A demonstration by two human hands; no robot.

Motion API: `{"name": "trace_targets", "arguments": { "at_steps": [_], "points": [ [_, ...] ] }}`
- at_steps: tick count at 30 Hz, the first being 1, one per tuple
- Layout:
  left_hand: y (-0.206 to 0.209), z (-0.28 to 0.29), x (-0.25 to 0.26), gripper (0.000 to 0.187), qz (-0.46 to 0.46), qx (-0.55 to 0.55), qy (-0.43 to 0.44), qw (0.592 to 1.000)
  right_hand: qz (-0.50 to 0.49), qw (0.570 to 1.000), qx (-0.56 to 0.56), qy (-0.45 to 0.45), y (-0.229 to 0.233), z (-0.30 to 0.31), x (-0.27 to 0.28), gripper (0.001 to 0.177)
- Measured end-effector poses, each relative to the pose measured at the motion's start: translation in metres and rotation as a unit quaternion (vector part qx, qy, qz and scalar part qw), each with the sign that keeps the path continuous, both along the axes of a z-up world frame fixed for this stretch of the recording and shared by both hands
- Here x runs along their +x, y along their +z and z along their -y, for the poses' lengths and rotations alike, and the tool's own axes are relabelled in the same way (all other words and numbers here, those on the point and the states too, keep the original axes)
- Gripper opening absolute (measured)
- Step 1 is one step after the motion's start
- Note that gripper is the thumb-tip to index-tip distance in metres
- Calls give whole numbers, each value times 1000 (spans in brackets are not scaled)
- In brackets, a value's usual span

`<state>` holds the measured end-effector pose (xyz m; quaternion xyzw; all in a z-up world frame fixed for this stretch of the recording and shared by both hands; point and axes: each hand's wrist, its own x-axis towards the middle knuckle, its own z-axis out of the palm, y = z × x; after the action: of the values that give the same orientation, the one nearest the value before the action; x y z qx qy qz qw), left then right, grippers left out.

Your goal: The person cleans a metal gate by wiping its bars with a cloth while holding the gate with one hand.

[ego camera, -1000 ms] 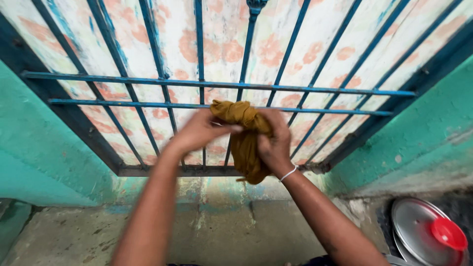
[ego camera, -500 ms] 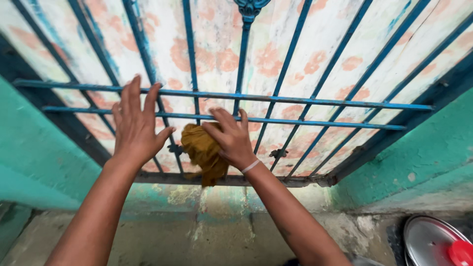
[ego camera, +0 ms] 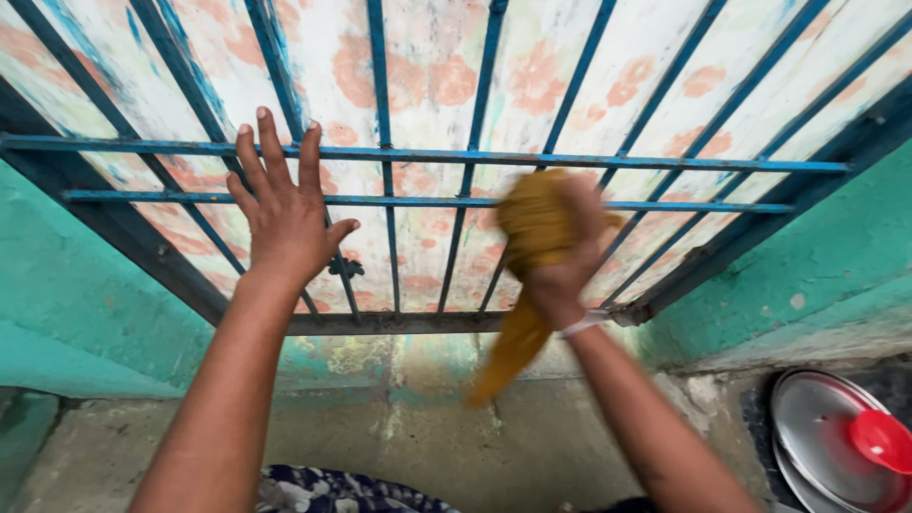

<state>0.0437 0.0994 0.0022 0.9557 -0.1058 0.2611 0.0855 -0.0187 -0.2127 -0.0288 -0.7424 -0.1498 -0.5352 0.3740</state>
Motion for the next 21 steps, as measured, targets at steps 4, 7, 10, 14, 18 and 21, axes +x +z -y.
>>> {"name": "trace_targets", "arguments": {
  "at_steps": [4, 7, 10, 14, 18, 21],
  "points": [
    [9, 1, -9, 127, -46, -2, 12, 999, -38, 996, 52, 59, -12, -82, 34, 61],
    [14, 2, -6, 127, -59, 13, 20, 998, -64, 998, 1, 26, -23, -119, 57, 56],
    [9, 0, 1, 130, -72, 25, 25, 997, 23, 990, -119, -77, -33, -125, 88, 52],
    [-4, -4, 9, 136, -59, 18, 10, 998, 56, 956, -287, 24, -40, -83, 96, 58],
    [-9, -3, 13, 136, -36, -2, -5, 999, 73, 869, -490, -21, -41, -47, 94, 61],
    [-8, -9, 11, 136, -46, 14, -1, 999, 112, 837, -535, -20, -46, -30, 101, 56]
  ]
}}
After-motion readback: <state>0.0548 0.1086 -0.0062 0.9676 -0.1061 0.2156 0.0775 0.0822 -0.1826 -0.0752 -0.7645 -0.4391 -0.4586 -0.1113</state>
